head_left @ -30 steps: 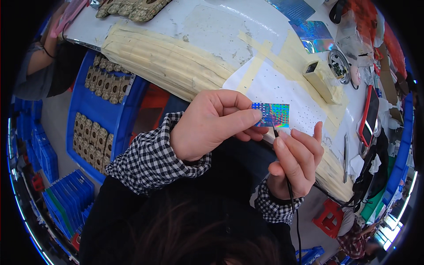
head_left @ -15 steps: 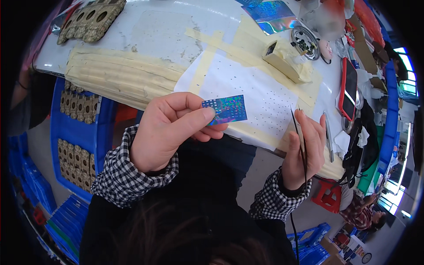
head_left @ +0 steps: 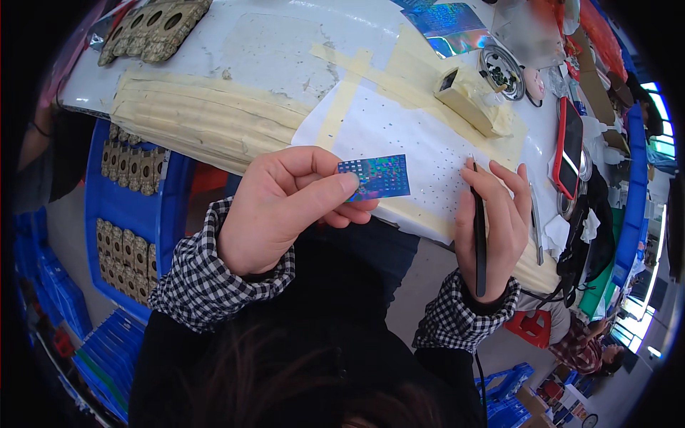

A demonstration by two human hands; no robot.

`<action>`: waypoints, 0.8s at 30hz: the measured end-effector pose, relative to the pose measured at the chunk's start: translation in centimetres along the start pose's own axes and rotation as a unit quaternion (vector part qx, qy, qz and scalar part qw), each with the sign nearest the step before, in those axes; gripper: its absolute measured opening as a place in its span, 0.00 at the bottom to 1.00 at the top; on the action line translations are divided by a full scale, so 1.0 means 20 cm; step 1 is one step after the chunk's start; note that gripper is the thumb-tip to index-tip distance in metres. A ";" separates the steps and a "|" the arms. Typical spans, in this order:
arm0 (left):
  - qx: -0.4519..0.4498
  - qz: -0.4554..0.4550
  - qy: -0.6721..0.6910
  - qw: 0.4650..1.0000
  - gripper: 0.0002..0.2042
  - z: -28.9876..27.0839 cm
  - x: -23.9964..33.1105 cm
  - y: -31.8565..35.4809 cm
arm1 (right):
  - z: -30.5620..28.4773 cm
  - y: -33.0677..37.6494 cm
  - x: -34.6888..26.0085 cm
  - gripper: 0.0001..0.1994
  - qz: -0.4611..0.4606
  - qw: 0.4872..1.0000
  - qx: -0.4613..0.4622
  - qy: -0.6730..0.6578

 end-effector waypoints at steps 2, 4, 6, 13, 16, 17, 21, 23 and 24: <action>0.001 0.001 0.002 1.000 0.06 0.00 0.00 0.00 | 0.01 -0.02 -0.01 0.09 -0.006 1.000 -0.016 0.000; -0.001 0.003 0.005 1.000 0.06 0.00 0.00 0.00 | 0.00 -0.03 -0.01 0.08 -0.007 1.000 -0.022 -0.009; -0.001 0.001 0.002 1.000 0.07 0.00 0.00 0.00 | -0.02 -0.04 0.00 0.08 -0.007 0.999 -0.019 -0.033; 0.003 -0.003 0.009 1.000 0.08 0.00 0.00 0.00 | -0.11 0.03 -0.04 0.07 0.010 0.985 0.115 -0.125; 0.004 -0.007 0.005 1.000 0.09 0.00 0.00 0.01 | -0.07 0.03 -0.18 0.08 -0.043 0.972 0.088 -0.212; 0.004 -0.008 0.004 1.000 0.09 0.00 0.01 0.01 | -0.05 0.01 -0.23 0.09 -0.070 0.963 0.069 -0.250; -0.010 -0.006 0.033 0.999 0.08 0.00 -0.01 0.01 | 0.04 -0.04 -0.29 0.13 -0.097 0.938 0.041 -0.331; -0.014 -0.005 0.044 0.999 0.07 0.00 -0.01 0.00 | 0.07 -0.05 -0.30 0.13 -0.076 0.929 0.046 -0.360; -0.017 0.000 0.042 0.999 0.07 0.00 -0.01 0.00 | 0.08 -0.05 -0.31 0.13 -0.080 0.926 0.059 -0.363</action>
Point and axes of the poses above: each hand's wrist, its own y-axis away from the middle knuckle, its own z-axis out of the palm, x = y × z, the point moved 8 cm from there along -y, towards the middle knuckle, and after that the axes turned 13 degrees about -z, right-handed, at the moved point
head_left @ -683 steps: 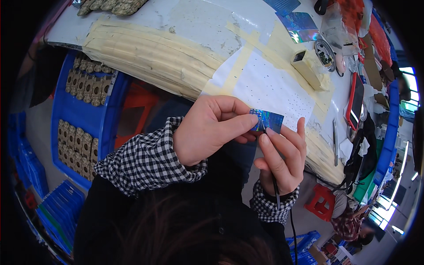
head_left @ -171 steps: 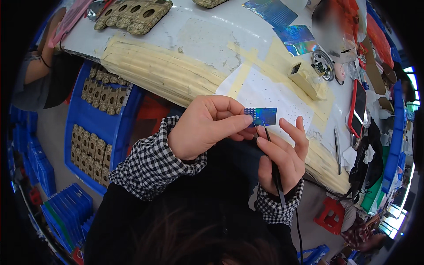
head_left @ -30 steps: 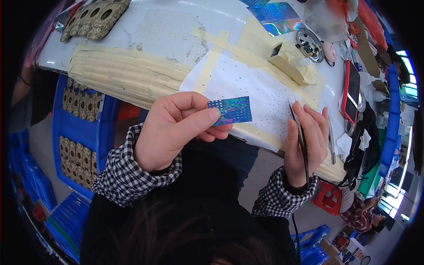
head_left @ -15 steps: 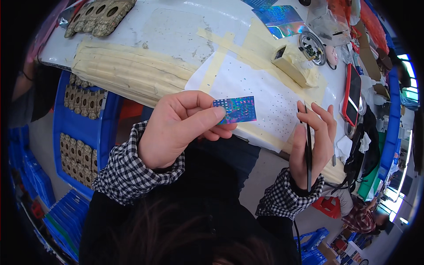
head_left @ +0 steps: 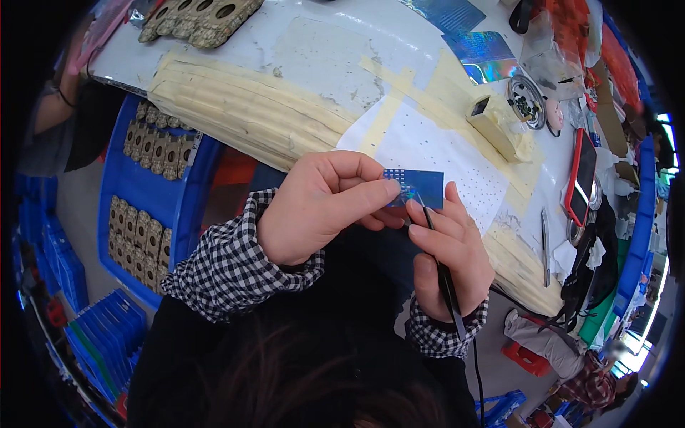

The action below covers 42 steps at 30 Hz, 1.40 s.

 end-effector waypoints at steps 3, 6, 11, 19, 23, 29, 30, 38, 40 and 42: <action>-0.005 0.006 -0.001 1.000 0.07 0.00 0.00 0.00 | 0.01 0.00 0.00 0.13 0.007 1.000 0.008 -0.009; -0.005 0.004 -0.001 1.000 0.07 0.00 0.01 0.00 | 0.00 0.01 0.01 0.11 0.013 1.000 0.011 -0.007; -0.006 -0.001 -0.019 1.000 0.08 0.01 0.01 0.01 | 0.00 0.04 0.04 0.10 0.040 0.996 0.062 -0.046; -0.013 -0.001 -0.020 1.000 0.08 0.02 0.02 0.01 | -0.01 0.08 0.06 0.09 0.074 0.990 0.100 -0.068; -0.023 -0.005 -0.036 0.999 0.07 0.02 0.01 0.02 | -0.02 0.08 0.06 0.09 0.075 0.989 0.109 -0.073; -0.021 -0.017 -0.024 0.999 0.07 0.01 0.01 0.02 | 0.01 0.06 0.06 0.09 0.064 0.995 0.055 -0.059; -0.023 -0.020 -0.022 0.999 0.08 0.01 0.00 0.02 | 0.01 0.06 0.05 0.09 0.063 0.996 0.041 -0.056; -0.026 -0.007 -0.014 1.000 0.06 0.01 0.01 0.01 | 0.01 0.03 0.03 0.09 0.024 0.998 0.032 -0.054; -0.026 -0.005 -0.008 1.000 0.06 0.01 0.01 0.01 | 0.01 0.03 0.03 0.09 0.020 0.998 0.030 -0.045; -0.025 -0.005 -0.008 1.000 0.06 0.01 0.00 0.01 | 0.01 0.02 0.02 0.09 0.019 0.999 0.027 -0.034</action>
Point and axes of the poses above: each hand's wrist, its own y-axis away from the middle knuckle, its own z-axis out of the palm, x = y × z, the point moved 8 cm from there along -y, towards the middle knuckle, and after that the axes turned 13 degrees about -z, right-handed, at the moved point
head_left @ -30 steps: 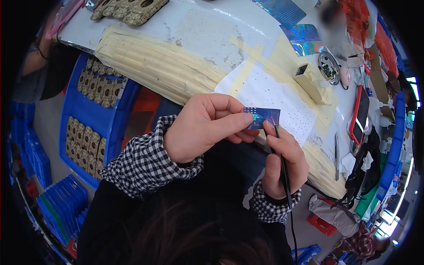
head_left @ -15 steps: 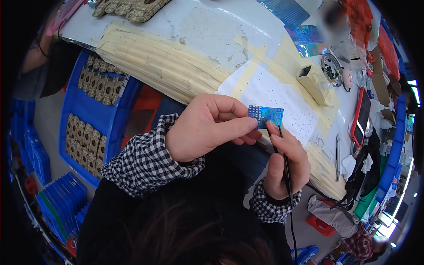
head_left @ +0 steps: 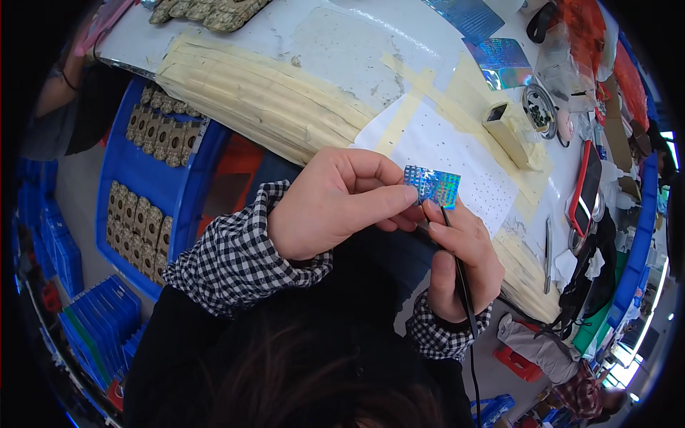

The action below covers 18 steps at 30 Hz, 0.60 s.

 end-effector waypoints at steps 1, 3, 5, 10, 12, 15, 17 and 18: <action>0.001 0.000 0.000 1.000 0.06 0.00 0.00 0.00 | 0.00 0.00 0.00 0.09 0.001 1.000 0.001 0.001; 0.002 -0.001 0.001 1.000 0.06 0.00 0.00 0.00 | 0.00 0.00 0.00 0.10 0.003 1.000 0.004 0.003; 0.003 0.001 0.001 1.000 0.05 0.00 0.00 0.00 | 0.00 0.00 0.00 0.10 0.004 1.000 -0.005 0.011; 0.005 0.001 0.000 1.000 0.05 0.00 0.00 0.00 | 0.00 -0.01 -0.01 0.11 0.009 0.999 -0.026 0.032; 0.006 0.005 0.000 1.000 0.05 0.00 0.00 0.00 | 0.01 -0.01 -0.02 0.12 0.005 0.999 -0.034 0.043; 0.007 0.008 -0.005 1.000 0.06 0.00 0.00 0.00 | 0.01 -0.02 -0.03 0.12 0.002 0.998 -0.041 0.052; 0.008 0.008 -0.005 1.000 0.06 0.00 0.00 0.00 | 0.01 -0.02 -0.02 0.11 -0.005 0.998 -0.035 0.047; 0.007 0.006 -0.003 1.000 0.06 0.00 0.00 0.00 | 0.01 -0.02 -0.02 0.11 -0.008 0.999 -0.031 0.044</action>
Point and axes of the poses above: each hand's wrist, its own y-axis away from the middle knuckle, its own z-axis out of the palm, x = y × z, the point moved 8 cm from there along -y, towards the middle knuckle, and after that the axes turned 13 degrees about -z, right-handed, at the moved point
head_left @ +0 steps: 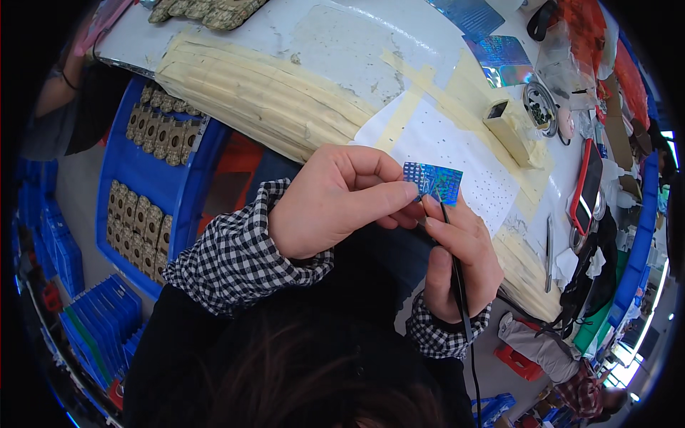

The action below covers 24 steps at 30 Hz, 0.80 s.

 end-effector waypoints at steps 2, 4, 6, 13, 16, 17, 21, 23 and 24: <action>-0.001 -0.001 0.002 1.000 0.06 0.00 0.00 0.00 | 0.00 0.01 0.01 0.11 -0.002 1.000 0.015 -0.009; -0.001 -0.001 0.002 1.000 0.06 0.00 0.00 0.00 | 0.00 0.02 0.01 0.10 -0.001 0.999 0.027 -0.021; 0.003 -0.003 0.000 1.000 0.06 0.00 -0.01 0.00 | 0.00 0.03 0.01 0.10 0.003 0.999 0.039 -0.034; 0.007 -0.013 0.000 1.000 0.07 0.00 0.00 0.00 | -0.01 0.04 0.02 0.15 0.004 0.999 0.028 -0.031; 0.004 -0.007 -0.009 1.000 0.07 0.00 0.00 0.00 | -0.02 0.07 0.02 0.18 0.019 0.998 0.050 -0.022; 0.007 -0.005 -0.011 1.000 0.07 0.00 0.00 0.00 | -0.03 0.08 0.02 0.19 0.016 0.999 0.049 -0.014; 0.011 0.004 -0.015 1.000 0.08 0.00 0.00 0.00 | -0.08 0.09 0.02 0.20 -0.001 0.998 0.054 0.031; 0.011 0.002 -0.018 1.000 0.08 0.00 0.01 -0.01 | -0.12 0.10 0.01 0.20 -0.001 0.997 0.048 0.064; 0.015 0.000 -0.019 1.000 0.08 0.00 0.01 -0.01 | -0.13 0.11 0.01 0.20 0.000 0.996 0.043 0.078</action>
Point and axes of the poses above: each hand's wrist, its own y-axis away from the middle knuckle, its own z-axis out of the palm, x = y × z, the point moved 8 cm from there along -y, towards the middle knuckle, and after that the axes turned 13 degrees about -z, right-handed, at the moved point
